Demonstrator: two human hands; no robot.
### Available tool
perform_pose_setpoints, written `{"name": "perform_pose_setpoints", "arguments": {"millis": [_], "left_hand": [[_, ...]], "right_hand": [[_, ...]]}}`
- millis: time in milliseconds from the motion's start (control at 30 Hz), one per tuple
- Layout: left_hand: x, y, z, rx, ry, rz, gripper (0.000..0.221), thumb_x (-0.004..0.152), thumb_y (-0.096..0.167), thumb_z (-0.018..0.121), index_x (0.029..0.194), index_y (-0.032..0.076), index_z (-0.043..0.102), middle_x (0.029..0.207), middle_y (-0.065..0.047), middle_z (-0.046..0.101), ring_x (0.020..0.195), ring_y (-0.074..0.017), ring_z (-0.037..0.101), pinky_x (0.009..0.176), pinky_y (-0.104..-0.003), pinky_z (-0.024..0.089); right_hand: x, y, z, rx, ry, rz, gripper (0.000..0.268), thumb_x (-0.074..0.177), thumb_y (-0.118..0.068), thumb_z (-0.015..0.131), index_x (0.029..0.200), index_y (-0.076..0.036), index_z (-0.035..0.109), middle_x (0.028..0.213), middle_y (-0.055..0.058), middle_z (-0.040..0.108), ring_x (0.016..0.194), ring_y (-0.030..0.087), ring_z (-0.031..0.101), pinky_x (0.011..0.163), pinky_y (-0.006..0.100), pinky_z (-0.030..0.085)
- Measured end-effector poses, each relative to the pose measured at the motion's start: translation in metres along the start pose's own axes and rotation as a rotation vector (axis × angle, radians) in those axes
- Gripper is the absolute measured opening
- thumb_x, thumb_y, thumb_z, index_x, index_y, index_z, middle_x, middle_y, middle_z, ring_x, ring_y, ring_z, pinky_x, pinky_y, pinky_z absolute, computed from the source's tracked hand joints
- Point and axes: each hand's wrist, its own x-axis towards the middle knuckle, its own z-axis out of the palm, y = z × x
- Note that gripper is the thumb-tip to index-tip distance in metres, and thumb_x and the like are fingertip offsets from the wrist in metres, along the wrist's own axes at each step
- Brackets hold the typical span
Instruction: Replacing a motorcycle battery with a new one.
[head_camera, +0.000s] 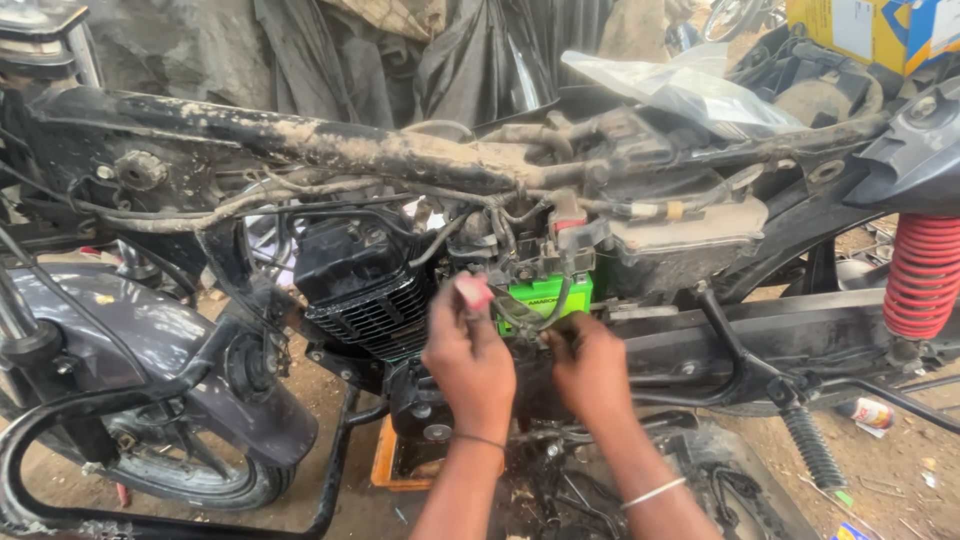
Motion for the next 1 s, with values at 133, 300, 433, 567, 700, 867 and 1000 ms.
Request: {"name": "perform_pose_setpoints", "arguments": {"millis": [133,300,433,567,700,867,1000], "left_hand": [[0.008,0.001,0.004,-0.059,0.002,-0.095,0.022,0.102,0.010,0.061,0.119,-0.003,0.063,0.106,-0.011,0.079,0.092,-0.0164,0.076,0.082,-0.029,0.059],[0.019,0.008,0.002,-0.113,-0.094,-0.296,0.021,0.098,0.015,0.064,0.111,-0.001,0.065,0.088,-0.007,0.073,0.073,-0.0106,0.068,0.066,-0.025,0.059],[-0.004,-0.001,-0.003,-0.137,0.017,-0.081,0.024,0.100,0.013,0.061,0.119,-0.002,0.058,0.102,-0.009,0.071,0.082,-0.0105,0.069,0.070,-0.024,0.057],[-0.017,-0.022,-0.006,-0.189,0.197,-0.354,0.024,0.100,0.009,0.049,0.123,0.000,0.051,0.102,-0.012,0.067,0.080,-0.0127,0.068,0.066,-0.026,0.059],[-0.017,-0.009,-0.011,-0.272,0.289,-0.646,0.029,0.093,0.006,0.044,0.122,0.007,0.043,0.087,-0.009,0.062,0.061,-0.0147,0.063,0.051,-0.029,0.057],[-0.042,-0.033,-0.016,-0.105,0.139,-0.633,0.020,0.093,0.003,0.049,0.113,0.002,0.051,0.083,-0.009,0.063,0.059,-0.0141,0.061,0.051,-0.028,0.055],[-0.063,-0.047,-0.024,0.182,-0.126,-0.575,0.007,0.093,0.005,0.056,0.095,-0.001,0.060,0.071,-0.011,0.066,0.057,-0.0182,0.061,0.052,-0.034,0.050]], "right_hand": [[-0.004,-0.006,0.001,0.078,-0.047,0.206,0.014,0.085,-0.012,0.077,0.089,0.000,0.071,0.079,0.017,0.073,0.065,0.026,0.072,0.063,0.038,0.055],[-0.002,0.013,0.002,0.176,-0.133,0.276,0.013,0.087,-0.011,0.077,0.088,0.000,0.071,0.070,0.012,0.073,0.062,0.016,0.063,0.059,0.033,0.052],[0.002,0.008,-0.013,0.239,-0.254,0.309,0.015,0.088,-0.012,0.077,0.090,0.001,0.071,0.071,0.012,0.072,0.065,0.014,0.059,0.060,0.033,0.051],[0.003,0.007,-0.023,0.271,-0.236,0.273,0.015,0.087,-0.012,0.075,0.095,0.000,0.073,0.078,0.008,0.077,0.069,0.012,0.067,0.064,0.029,0.054],[0.004,-0.004,-0.038,0.175,-0.230,0.284,0.018,0.087,-0.013,0.076,0.099,0.001,0.074,0.077,0.011,0.076,0.067,0.013,0.066,0.063,0.030,0.053],[0.000,0.009,-0.041,0.221,-0.207,0.295,0.018,0.090,-0.013,0.074,0.100,0.001,0.075,0.075,0.008,0.073,0.065,0.011,0.061,0.060,0.028,0.050],[0.001,0.012,-0.044,0.586,-0.138,0.297,0.023,0.092,-0.008,0.072,0.114,0.000,0.074,0.077,-0.002,0.057,0.064,0.005,0.046,0.056,0.022,0.039]]}}
